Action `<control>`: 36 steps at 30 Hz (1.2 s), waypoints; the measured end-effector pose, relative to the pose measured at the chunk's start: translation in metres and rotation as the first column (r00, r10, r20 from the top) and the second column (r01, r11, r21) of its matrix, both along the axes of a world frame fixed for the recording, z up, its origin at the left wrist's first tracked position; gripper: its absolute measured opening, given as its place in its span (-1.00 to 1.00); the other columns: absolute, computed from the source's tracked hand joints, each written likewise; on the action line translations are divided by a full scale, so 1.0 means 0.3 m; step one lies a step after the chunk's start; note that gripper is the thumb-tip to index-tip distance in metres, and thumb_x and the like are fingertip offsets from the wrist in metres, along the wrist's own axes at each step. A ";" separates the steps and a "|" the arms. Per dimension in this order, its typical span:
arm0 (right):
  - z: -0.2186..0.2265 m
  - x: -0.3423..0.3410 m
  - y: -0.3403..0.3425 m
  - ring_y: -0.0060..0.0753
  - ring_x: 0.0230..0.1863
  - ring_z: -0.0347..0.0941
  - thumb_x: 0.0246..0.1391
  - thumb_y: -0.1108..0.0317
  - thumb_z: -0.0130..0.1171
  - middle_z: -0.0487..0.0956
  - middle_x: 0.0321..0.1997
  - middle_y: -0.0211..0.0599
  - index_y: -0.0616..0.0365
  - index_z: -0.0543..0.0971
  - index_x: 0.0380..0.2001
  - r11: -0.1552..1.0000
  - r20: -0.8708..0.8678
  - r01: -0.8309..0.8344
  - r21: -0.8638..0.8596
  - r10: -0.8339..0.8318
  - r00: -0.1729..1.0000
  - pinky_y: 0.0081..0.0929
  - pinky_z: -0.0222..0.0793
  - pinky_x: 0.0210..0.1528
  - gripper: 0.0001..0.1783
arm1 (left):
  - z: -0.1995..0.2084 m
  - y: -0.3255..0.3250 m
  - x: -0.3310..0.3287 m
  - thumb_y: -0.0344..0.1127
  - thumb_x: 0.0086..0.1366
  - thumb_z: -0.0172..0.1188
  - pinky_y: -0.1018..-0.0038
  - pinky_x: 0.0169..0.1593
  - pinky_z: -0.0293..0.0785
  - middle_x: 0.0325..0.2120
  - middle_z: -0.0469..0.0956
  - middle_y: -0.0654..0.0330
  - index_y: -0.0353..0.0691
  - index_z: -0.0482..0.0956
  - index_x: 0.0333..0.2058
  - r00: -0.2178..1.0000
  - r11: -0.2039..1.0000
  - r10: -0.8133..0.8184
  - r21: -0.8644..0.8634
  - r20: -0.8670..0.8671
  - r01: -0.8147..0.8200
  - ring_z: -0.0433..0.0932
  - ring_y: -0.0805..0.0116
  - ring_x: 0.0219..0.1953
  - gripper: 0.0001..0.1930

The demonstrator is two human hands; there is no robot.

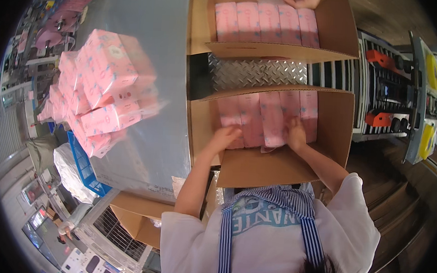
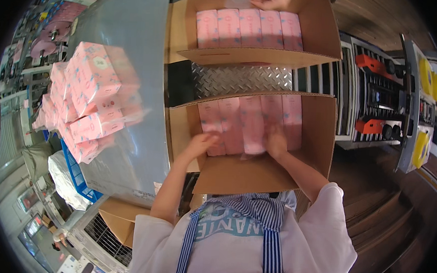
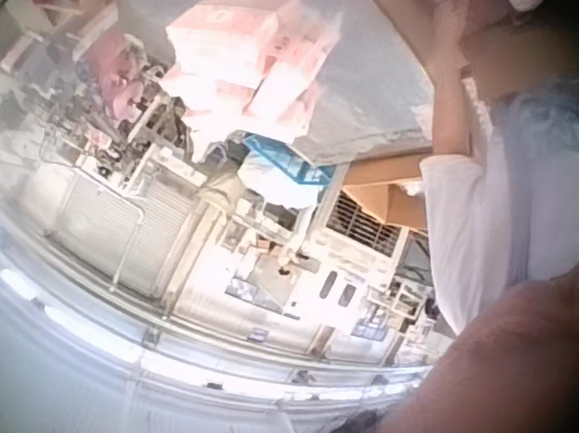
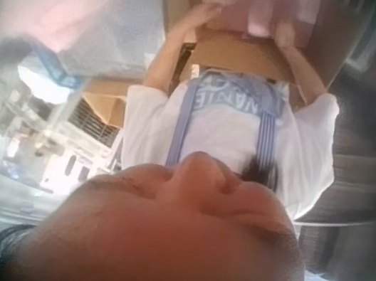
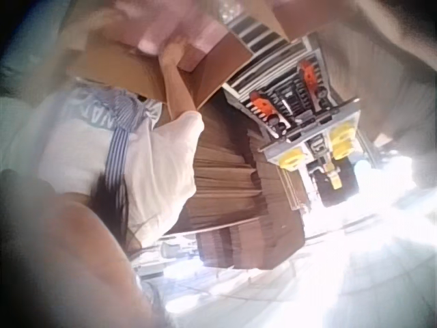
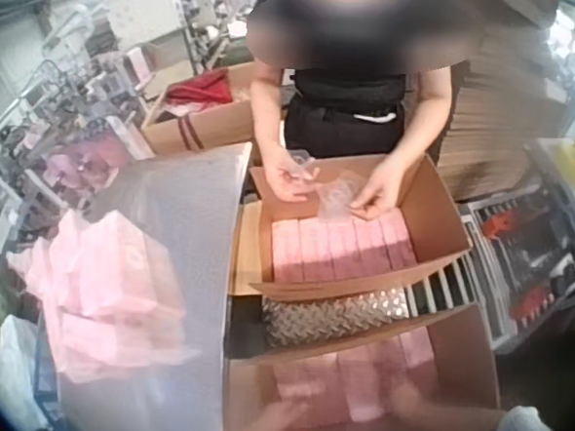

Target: The person packs pink rectangular packages into cardboard boxes on a metal table. They arrange the items in rows, close the box flaps, and move the filled boxes to a conveyor belt or sealing station. Another person assists by handling the boxes and preparing new ones.

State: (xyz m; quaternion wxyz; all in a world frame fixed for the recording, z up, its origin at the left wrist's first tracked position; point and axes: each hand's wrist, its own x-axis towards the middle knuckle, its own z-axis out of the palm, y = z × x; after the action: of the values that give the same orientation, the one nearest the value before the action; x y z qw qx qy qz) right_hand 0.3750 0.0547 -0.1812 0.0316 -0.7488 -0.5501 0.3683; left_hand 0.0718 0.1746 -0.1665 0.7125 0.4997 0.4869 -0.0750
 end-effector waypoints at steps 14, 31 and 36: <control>-0.211 -0.225 0.196 -0.07 -0.15 0.51 -0.11 0.35 0.12 0.54 -0.19 -0.06 0.14 0.54 -0.17 0.719 -0.091 -0.463 -0.519 0.492 0.866 -0.21 0.46 -0.11 -0.65 | 0.332 -1.112 -1.215 -0.16 0.23 0.01 0.14 -0.01 0.40 -0.09 0.52 0.05 -0.16 0.50 -0.05 -0.684 0.490 0.515 0.832 -0.517 -0.261 0.50 0.02 -0.07 -0.64; 0.081 -0.920 0.424 -0.28 -0.03 0.40 -0.11 0.42 0.14 0.39 0.07 -0.12 0.19 0.36 0.06 0.940 -0.583 0.054 -0.337 -0.254 0.772 -0.37 0.43 -0.16 -0.43 | 0.004 -1.174 -0.978 -0.08 0.15 0.07 0.19 -0.07 0.48 -0.24 0.60 0.06 -0.07 0.64 -0.26 0.063 0.833 0.430 0.369 -0.901 -0.413 0.57 0.04 -0.15 -0.70; -0.048 -0.787 0.408 -0.31 -0.02 0.39 -0.11 0.44 0.12 0.40 0.06 -0.15 0.19 0.35 0.10 0.992 -0.654 0.027 -0.120 -0.100 0.750 -0.41 0.43 -0.17 -0.41 | 0.118 -1.153 -1.014 -0.13 0.10 0.06 0.27 -0.09 0.50 -0.34 0.61 -0.04 -0.09 0.65 -0.39 0.026 0.653 0.668 0.569 -0.744 -0.499 0.59 -0.01 -0.24 -0.74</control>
State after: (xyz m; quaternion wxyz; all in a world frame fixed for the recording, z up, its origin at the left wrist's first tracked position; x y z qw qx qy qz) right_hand 0.1388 0.1772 -0.1955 0.1971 -0.5900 -0.4581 0.6350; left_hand -0.2324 -0.1714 -0.1310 0.2259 0.1673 0.9596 -0.0074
